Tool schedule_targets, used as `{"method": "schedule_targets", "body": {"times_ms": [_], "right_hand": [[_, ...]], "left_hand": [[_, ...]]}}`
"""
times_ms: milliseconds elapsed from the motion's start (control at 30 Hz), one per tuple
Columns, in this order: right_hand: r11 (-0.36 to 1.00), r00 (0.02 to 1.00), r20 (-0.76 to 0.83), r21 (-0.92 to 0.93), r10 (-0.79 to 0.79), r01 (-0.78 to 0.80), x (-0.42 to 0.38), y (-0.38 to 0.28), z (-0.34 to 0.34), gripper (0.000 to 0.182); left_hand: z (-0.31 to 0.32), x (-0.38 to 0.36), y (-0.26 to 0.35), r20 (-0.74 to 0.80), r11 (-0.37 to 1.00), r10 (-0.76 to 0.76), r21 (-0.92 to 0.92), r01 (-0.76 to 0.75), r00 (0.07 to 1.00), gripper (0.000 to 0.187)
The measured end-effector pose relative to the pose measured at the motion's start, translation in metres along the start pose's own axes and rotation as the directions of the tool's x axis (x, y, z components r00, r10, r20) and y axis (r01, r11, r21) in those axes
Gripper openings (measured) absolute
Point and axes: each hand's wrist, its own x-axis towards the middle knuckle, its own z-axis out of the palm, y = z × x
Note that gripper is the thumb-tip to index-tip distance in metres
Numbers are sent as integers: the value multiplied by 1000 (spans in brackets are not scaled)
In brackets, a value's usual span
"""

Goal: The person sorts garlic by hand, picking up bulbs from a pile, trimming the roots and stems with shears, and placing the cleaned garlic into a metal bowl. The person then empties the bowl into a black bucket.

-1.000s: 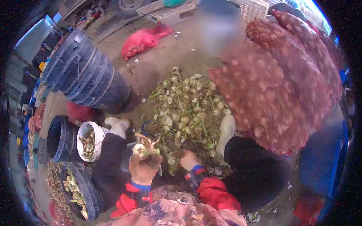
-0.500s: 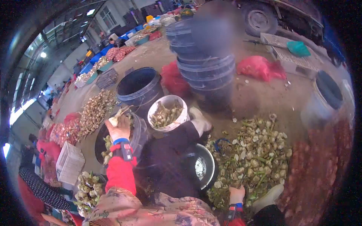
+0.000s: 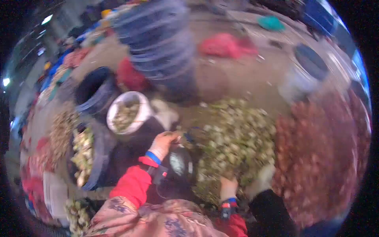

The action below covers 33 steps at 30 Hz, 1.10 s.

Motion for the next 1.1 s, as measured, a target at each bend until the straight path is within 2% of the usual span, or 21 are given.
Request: {"method": "schedule_targets", "body": {"times_ms": [33, 67, 100, 167, 200, 233, 300, 367, 400, 433, 500, 533, 667, 767, 833, 900, 933, 967, 1000, 1033, 1100], "right_hand": [[995, 997, -58, 86, 55, -50, 2, 2, -1, 32], [990, 998, -59, 141, 38, -30, 4, 3, -3, 33], [980, 999, -48, 199, 18, -8, 5, 3, -2, 34], [995, 996, -88, 100, 31, -22, 5, 0, -3, 30], [993, 995, -93, 113, 42, -32, 6, -1, -1, 26], [991, 994, -96, 130, 55, -43, 6, 0, 1, 23], [999, 993, -114, 30, 34, -31, 10, 5, 4, 22], [994, 986, -122, 31, 110, -107, 12, 3, 6, 22], [984, 978, -110, 26, 176, -175, 12, 0, 6, 22], [983, 975, -124, 34, 185, -182, 10, -8, 6, 22], [956, 965, -119, 209, 233, -205, 6, -26, 6, 22], [953, 963, -129, 220, 238, -206, 9, -22, 3, 22], [960, 961, -152, 198, 229, -198, 13, -20, -2, 22], [955, 958, -156, 213, 242, -206, 15, -14, -3, 20], [959, 967, -148, 224, 207, -171, 19, -8, -3, 19], [992, 982, -180, 118, 59, -38, 21, -4, -5, 19], [992, 981, -184, 120, 67, -45, 22, -4, -6, 19], [979, 976, -184, 189, 114, -79, 21, -7, -7, 20], [960, 970, -181, 257, 160, -111, 20, -10, -9, 21], [959, 968, -186, 258, 167, -115, 19, -16, -9, 21], [872, 940, -140, 436, 312, -224, 19, -26, -8, 19]], "left_hand": [[14, 9, -12, 34, 958, 25, 283, -34, 999, 35], [25, 17, -22, 37, 770, -48, 638, 13, 998, 40], [35, 20, -20, 18, 450, -89, 893, 24, 996, 45], [41, 16, -39, 105, 137, 71, 984, -114, 992, 56], [41, 20, -42, 97, 46, -30, 994, -96, 995, 72], [35, 23, -58, 116, -74, 56, 991, -111, 992, 83], [28, 29, -60, 237, -283, -56, 928, -243, 970, 86], [22, 49, -68, 284, -363, -179, 871, -332, 942, 91], [22, 52, -68, 401, -436, -169, 789, -433, 900, 71], [24, 66, -72, 412, -437, -181, 780, -448, 893, 71], [27, 100, -82, 265, -327, -573, 794, -513, 775, 44], [39, 94, -80, 362, -380, -503, 723, -577, 785, 33], [76, 79, -87, 561, -322, -455, 620, -715, 691, 33], [94, 75, -81, 571, -303, -536, 558, -773, 622, 32], [96, 86, -79, 590, -199, -570, 577, -792, 572, 38], [112, 103, -61, 661, 450, -514, 750, -484, 546, 46], [122, 117, -56, 567, 304, -426, 824, -478, 705, 54], [114, 143, -85, 496, 398, -253, 836, -378, 831, 57], [122, 160, -92, 326, 376, -268, 902, -213, 906, 58], [130, 172, -99, 145, 350, -280, 936, -40, 949, 59], [146, 173, -130, 58, 237, -293, 971, 13, 954, 58]]}}
